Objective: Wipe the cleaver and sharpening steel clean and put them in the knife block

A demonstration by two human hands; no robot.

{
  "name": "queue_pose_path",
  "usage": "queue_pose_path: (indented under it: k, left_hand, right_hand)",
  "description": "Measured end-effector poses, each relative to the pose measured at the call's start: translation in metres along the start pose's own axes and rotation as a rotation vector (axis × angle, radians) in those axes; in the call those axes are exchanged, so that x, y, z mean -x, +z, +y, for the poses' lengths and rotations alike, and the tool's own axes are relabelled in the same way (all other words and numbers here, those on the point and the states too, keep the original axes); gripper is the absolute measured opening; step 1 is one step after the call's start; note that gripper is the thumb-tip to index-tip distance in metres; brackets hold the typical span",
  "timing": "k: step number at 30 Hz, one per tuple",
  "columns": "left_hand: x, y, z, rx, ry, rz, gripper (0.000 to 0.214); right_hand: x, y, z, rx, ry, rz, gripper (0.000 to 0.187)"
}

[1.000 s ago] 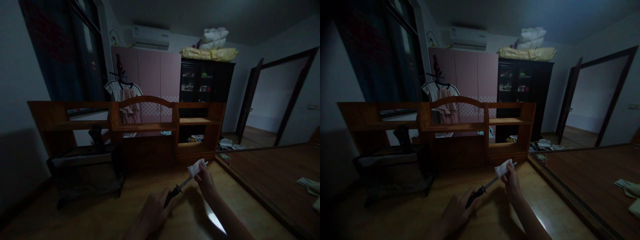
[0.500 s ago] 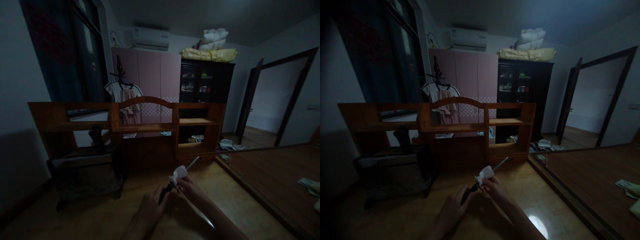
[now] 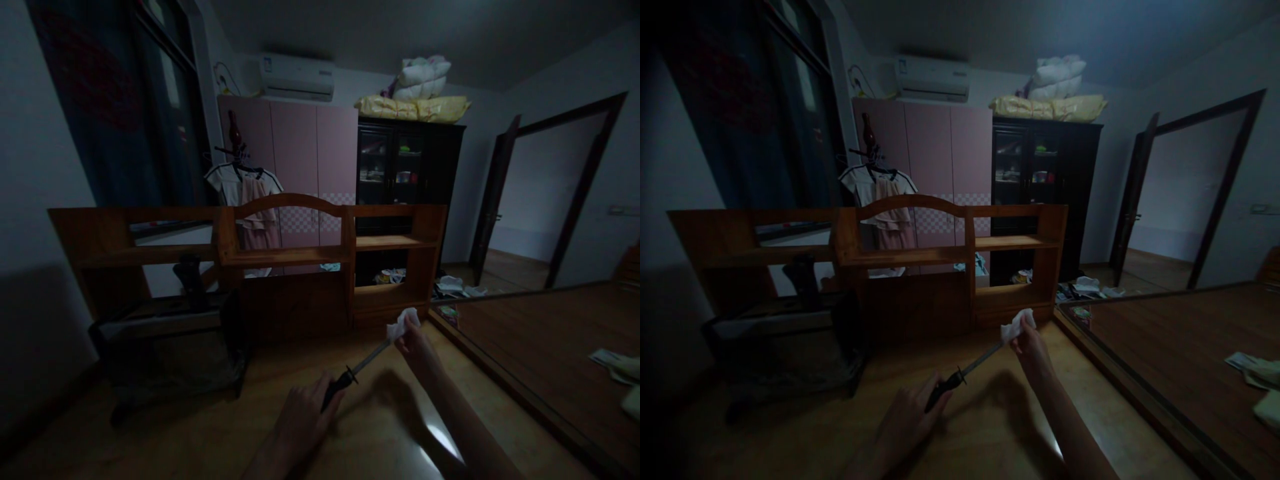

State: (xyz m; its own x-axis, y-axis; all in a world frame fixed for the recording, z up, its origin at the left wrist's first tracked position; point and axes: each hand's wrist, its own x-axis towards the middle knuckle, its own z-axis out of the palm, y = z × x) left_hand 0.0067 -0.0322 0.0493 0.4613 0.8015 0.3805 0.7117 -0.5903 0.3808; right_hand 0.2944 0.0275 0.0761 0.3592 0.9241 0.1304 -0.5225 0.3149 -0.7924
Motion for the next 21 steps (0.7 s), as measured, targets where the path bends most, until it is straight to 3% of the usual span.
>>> queue_pose_path:
  k: [3,6,12,21]
  left_hand:
    - [0.001,0.001,0.005,-0.002,0.025,-0.018,0.029]
    - [0.002,0.002,0.006,0.002,0.024,-0.021,0.028]
    - [0.004,0.002,-0.002,-0.033,-0.007,0.040,0.028]
    - [0.002,0.011,0.002,-0.071,0.001,0.136,0.028]
  right_hand:
    - [-0.010,-0.014,-0.012,-0.035,-0.055,0.082,0.031]
    - [-0.015,-0.018,-0.006,-0.094,-0.031,0.116,0.032]
    - [-0.012,-0.013,0.016,-0.278,0.093,0.065,0.036]
    - [-0.008,-0.006,0.012,-0.393,0.094,0.041,0.030]
